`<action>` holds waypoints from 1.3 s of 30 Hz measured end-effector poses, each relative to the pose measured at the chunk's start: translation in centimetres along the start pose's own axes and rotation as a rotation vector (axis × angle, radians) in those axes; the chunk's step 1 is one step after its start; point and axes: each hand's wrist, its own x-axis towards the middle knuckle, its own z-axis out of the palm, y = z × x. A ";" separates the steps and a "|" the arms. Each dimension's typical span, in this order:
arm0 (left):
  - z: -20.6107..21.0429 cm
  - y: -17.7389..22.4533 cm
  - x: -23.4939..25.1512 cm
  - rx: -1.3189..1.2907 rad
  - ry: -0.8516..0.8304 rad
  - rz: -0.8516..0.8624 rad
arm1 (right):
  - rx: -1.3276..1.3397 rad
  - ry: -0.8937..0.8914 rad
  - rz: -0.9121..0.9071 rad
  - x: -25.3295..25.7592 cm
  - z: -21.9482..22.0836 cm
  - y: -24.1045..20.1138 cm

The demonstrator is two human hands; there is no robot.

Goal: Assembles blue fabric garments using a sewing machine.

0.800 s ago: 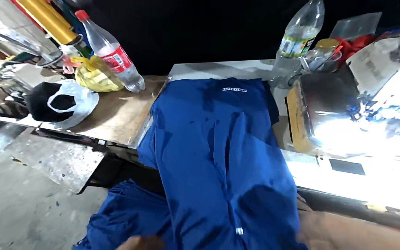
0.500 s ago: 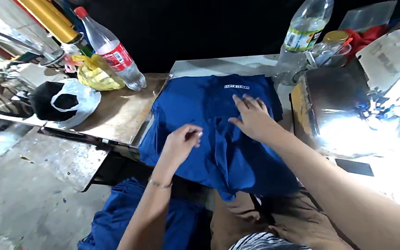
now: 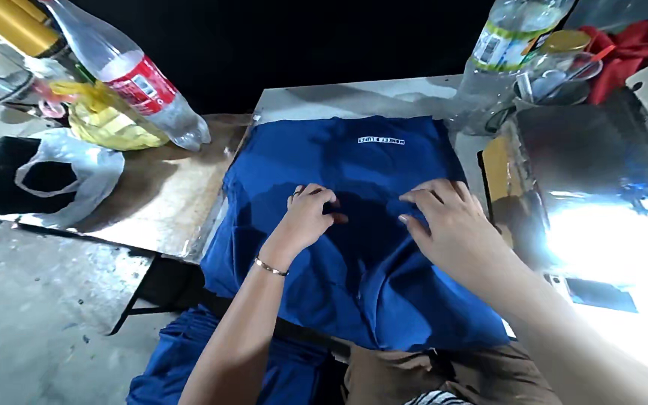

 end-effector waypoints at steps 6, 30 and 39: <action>-3.1 0.2 -9.0 -0.279 0.342 0.062 | 0.213 0.076 -0.086 2.1 0.6 -1.1; -2.3 -1.9 -11.5 0.034 0.226 -0.179 | 1.049 -0.791 0.125 12.3 5.1 -7.4; -2.7 -3.1 -12.4 0.055 0.239 -0.364 | 0.430 -0.454 0.172 13.1 5.9 -6.5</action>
